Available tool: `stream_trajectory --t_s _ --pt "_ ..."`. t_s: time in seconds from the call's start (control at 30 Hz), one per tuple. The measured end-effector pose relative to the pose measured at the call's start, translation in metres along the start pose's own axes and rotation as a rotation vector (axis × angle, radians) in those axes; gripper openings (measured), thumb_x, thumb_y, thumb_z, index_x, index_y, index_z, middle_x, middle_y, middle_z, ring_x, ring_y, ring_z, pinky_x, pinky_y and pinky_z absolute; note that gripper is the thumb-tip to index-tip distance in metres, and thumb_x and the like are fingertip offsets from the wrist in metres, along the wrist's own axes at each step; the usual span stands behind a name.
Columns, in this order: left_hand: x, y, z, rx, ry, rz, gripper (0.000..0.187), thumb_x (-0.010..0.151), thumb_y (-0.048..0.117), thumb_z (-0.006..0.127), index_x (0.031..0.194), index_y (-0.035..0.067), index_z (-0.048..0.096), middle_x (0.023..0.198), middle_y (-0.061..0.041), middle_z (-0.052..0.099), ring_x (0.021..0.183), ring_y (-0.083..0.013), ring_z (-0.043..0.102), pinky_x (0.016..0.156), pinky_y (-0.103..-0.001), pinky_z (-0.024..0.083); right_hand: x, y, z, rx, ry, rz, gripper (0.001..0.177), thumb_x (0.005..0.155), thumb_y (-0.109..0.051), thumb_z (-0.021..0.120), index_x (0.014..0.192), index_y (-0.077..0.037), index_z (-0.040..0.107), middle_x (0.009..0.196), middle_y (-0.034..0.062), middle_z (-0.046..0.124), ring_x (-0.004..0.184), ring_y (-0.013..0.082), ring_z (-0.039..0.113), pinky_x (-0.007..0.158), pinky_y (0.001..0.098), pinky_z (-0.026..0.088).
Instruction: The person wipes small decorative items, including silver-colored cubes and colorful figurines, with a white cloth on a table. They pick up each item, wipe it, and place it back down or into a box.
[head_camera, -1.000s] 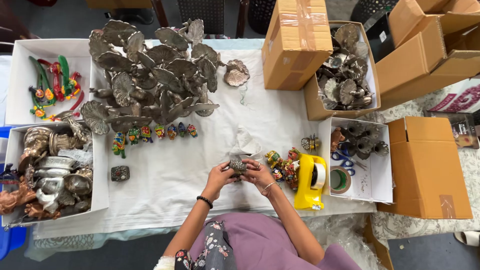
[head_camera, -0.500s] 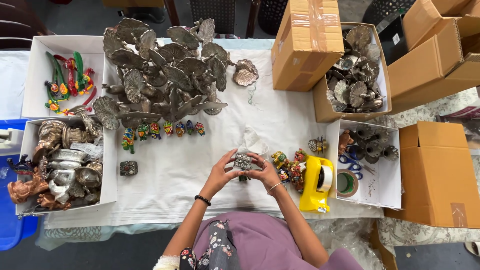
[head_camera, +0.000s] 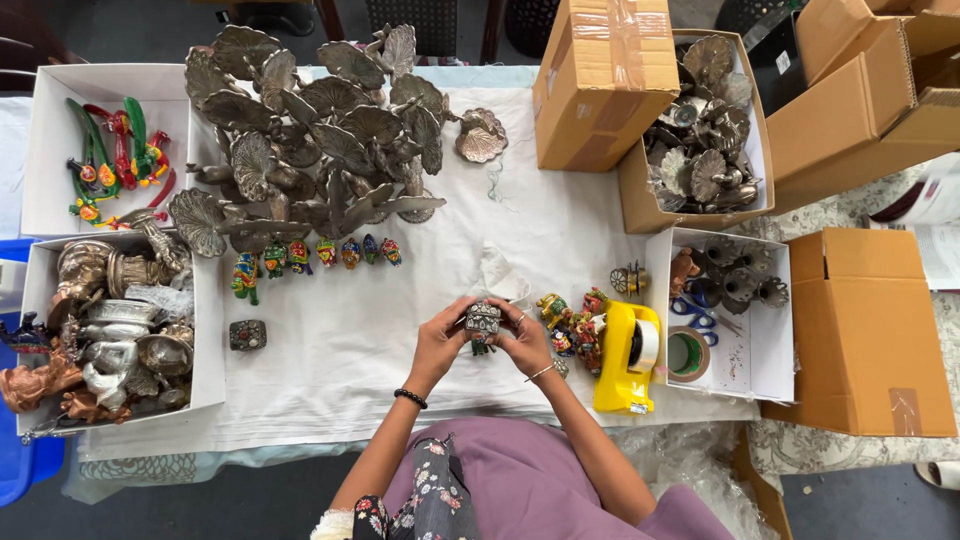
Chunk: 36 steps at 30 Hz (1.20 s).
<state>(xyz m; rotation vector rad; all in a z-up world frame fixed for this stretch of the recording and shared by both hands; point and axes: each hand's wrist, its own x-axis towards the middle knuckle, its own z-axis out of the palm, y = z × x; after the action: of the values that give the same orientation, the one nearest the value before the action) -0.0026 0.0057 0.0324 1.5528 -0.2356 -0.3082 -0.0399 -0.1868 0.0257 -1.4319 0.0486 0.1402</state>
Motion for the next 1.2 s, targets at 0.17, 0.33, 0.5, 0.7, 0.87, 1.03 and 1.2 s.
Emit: stream_trajectory --t_s 0.17,0.33,0.5,0.7,0.87,1.03,1.2 --pt "-0.003 -0.008 0.006 -0.020 0.046 -0.007 0.058 0.081 -0.006 0.076 0.137 0.006 0.063 0.141 -0.012 0.064 0.120 -0.0174 0.068 0.099 -0.030 0.057 -0.002 0.000 0.006 -0.325 0.063 -0.138 0.063 0.080 -0.005 0.084 0.139 -0.005 0.061 0.130 0.0098 0.072 0.115 0.0177 0.072 0.100 0.0316 0.058" --pt "0.001 -0.011 0.017 -0.659 0.082 -0.389 0.056 0.096 0.023 0.061 0.149 0.019 0.041 0.137 0.004 0.063 0.117 -0.0120 0.064 0.094 -0.029 0.055 -0.002 -0.005 0.012 -0.499 0.248 -0.138 0.067 0.071 -0.016 0.090 0.133 -0.009 0.067 0.121 0.0104 0.075 0.103 0.0180 0.076 0.091 0.0309 0.060" --pt "-0.002 -0.036 0.020 -0.874 0.078 -0.512 0.045 0.106 0.039 0.050 0.140 0.009 0.054 0.122 -0.005 0.067 0.107 -0.0161 0.063 0.087 -0.031 0.055 0.001 -0.016 0.010 -0.683 0.227 -0.281 0.066 0.068 -0.026 0.090 0.129 -0.011 0.069 0.124 0.0111 0.073 0.104 0.0198 0.073 0.089 0.0329 0.059" --pt "0.001 -0.056 -0.004 -1.041 0.164 -0.646 0.030 0.104 0.027 0.047 0.124 0.010 0.061 0.111 -0.006 0.069 0.097 -0.0185 0.065 0.081 -0.034 0.053 0.022 -0.034 -0.033 -0.072 0.295 -0.007 0.071 0.101 -0.063 0.039 0.147 -0.012 0.056 0.140 0.0089 0.065 0.124 0.0191 0.062 0.104 0.0350 0.050" --pt "0.002 -0.038 -0.010 -0.847 0.090 -0.538 0.027 0.106 0.025 0.045 0.126 0.015 0.060 0.116 -0.006 0.062 0.101 -0.0185 0.059 0.087 -0.035 0.049 0.036 -0.053 -0.055 0.057 0.366 0.031 0.066 0.101 -0.057 0.044 0.149 -0.011 0.048 0.145 0.0072 0.060 0.130 0.0185 0.058 0.106 0.0388 0.044" --pt "0.005 -0.021 -0.006 0.161 0.020 -0.238 0.038 0.106 0.027 0.041 0.138 0.013 0.057 0.128 -0.011 0.047 0.118 -0.0229 0.046 0.108 -0.031 0.039 0.027 0.000 -0.018 0.029 0.184 0.376 0.058 0.102 -0.052 0.045 0.139 -0.010 0.063 0.129 0.0066 0.073 0.116 0.0221 0.068 0.096 0.0383 0.054" --pt "0.000 -0.014 -0.010 -0.051 0.038 -0.291 0.040 0.102 0.024 0.039 0.137 0.012 0.057 0.126 -0.008 0.046 0.114 -0.0197 0.051 0.103 -0.031 0.042 0.013 0.021 0.010 0.354 0.118 0.644 0.061 0.101 -0.057 0.045 0.140 -0.013 0.060 0.128 0.0034 0.068 0.110 0.0182 0.065 0.094 0.0369 0.053"
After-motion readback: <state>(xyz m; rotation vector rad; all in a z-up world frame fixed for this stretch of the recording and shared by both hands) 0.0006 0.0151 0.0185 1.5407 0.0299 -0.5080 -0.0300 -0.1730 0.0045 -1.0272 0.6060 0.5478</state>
